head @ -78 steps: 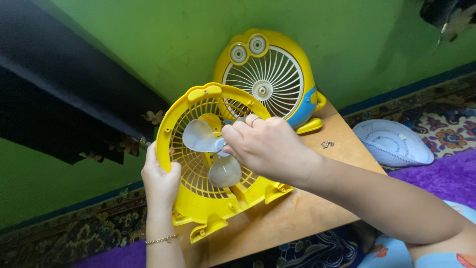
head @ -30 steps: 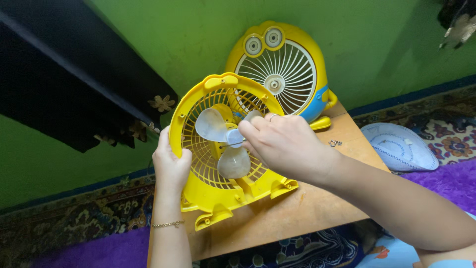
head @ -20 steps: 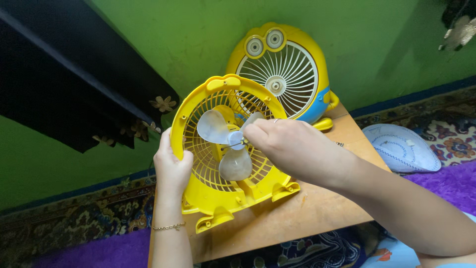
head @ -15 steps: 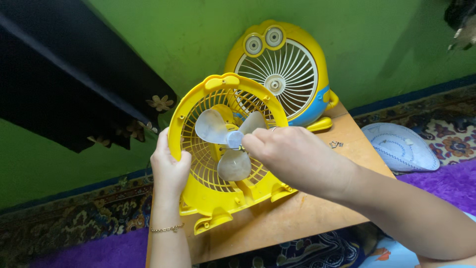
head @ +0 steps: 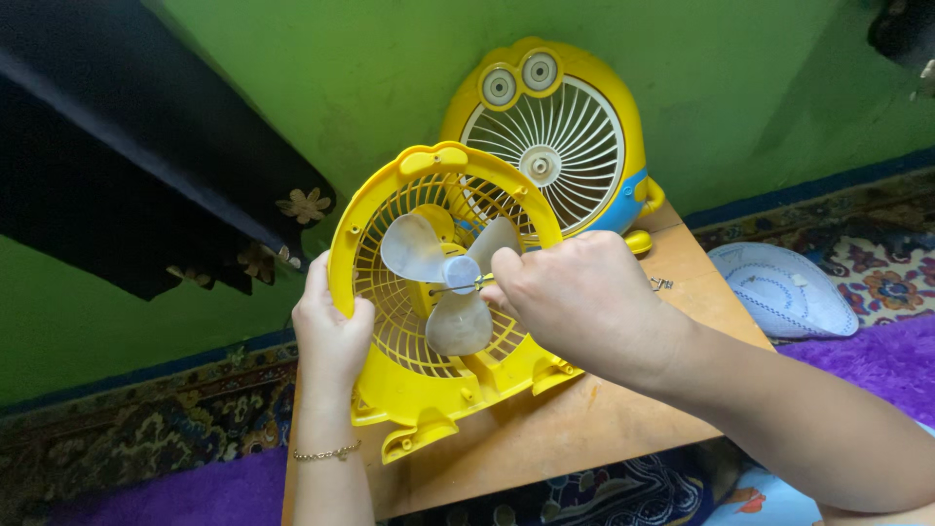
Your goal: The person removes the front grille of a yellow electric fan, then uses a screwdriver to loosen and remove the central nut holding the fan blades. The person repeatedly attempts to unscrew the nut and rotate the blade assembly.
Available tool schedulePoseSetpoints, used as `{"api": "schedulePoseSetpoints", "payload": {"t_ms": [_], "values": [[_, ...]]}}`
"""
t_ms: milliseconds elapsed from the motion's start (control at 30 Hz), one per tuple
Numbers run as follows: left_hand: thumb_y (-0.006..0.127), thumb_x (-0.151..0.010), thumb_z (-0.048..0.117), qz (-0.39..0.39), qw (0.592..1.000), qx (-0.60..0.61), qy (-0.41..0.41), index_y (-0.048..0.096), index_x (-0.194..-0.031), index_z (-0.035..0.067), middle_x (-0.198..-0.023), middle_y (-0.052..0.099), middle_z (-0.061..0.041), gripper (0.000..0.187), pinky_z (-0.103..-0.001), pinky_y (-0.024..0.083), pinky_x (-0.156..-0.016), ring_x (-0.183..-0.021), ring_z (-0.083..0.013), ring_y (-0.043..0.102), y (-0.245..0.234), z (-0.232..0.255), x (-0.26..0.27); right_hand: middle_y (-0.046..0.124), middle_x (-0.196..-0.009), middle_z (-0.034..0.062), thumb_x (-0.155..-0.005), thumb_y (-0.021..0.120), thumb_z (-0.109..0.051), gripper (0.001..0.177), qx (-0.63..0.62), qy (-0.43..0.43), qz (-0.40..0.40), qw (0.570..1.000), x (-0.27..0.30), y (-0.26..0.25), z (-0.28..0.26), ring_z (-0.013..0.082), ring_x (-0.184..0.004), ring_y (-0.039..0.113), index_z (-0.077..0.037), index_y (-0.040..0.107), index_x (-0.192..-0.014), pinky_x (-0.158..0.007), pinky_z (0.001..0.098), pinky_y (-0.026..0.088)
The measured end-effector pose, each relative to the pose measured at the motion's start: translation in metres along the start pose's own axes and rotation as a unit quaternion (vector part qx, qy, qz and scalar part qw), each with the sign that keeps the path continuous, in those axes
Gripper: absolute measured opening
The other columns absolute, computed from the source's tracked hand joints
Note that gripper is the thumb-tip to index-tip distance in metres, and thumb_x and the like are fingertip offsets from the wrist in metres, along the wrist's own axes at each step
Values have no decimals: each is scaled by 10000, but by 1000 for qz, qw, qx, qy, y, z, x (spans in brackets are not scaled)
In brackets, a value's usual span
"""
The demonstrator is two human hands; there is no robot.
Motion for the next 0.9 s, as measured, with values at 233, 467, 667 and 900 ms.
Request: {"api": "schedulePoseSetpoints", "payload": {"t_ms": [233,467,667,900], "values": [[573,-800,-62,17,1000,-24,-5,595,-1304,26,-1082,755,-123,513,-310,575,-835,-959,-183,748,-1,-1,1,623,-663,47,-936,647,-312,249,-27,-19,79,996,-1,-2,-1,244,-618,675,-103,552,-840,-474,404,492],[564,-789,-55,18,1000,-18,-17,593,-1303,35,-1081,755,-123,523,-320,575,-832,-955,-202,752,-2,0,2,549,-887,104,-903,560,-93,152,-121,-122,51,984,-6,-3,-4,283,-838,626,-74,511,-1046,-666,415,513],[564,-791,-53,15,1000,-13,-4,586,-1302,31,-1090,754,-125,518,-322,579,-835,-968,-203,754,-3,0,0,563,-857,95,-825,570,-42,214,-71,-121,-18,990,-1,-7,-9,282,-811,650,-60,503,-1027,-591,402,525],[558,-797,-55,11,1000,-16,-12,590,-1302,36,-1074,765,-127,514,-323,587,-812,-945,-214,767,-2,-2,0,580,-790,78,-772,615,-15,268,-34,-105,-82,990,-3,-8,-17,283,-721,678,-86,506,-1006,-548,409,524]]}}
Point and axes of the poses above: each hand's wrist, its own x-axis away from the middle knuckle, its own y-axis out of the palm, z = x × y, the point moved 5 cm from there along -x, towards the middle knuckle
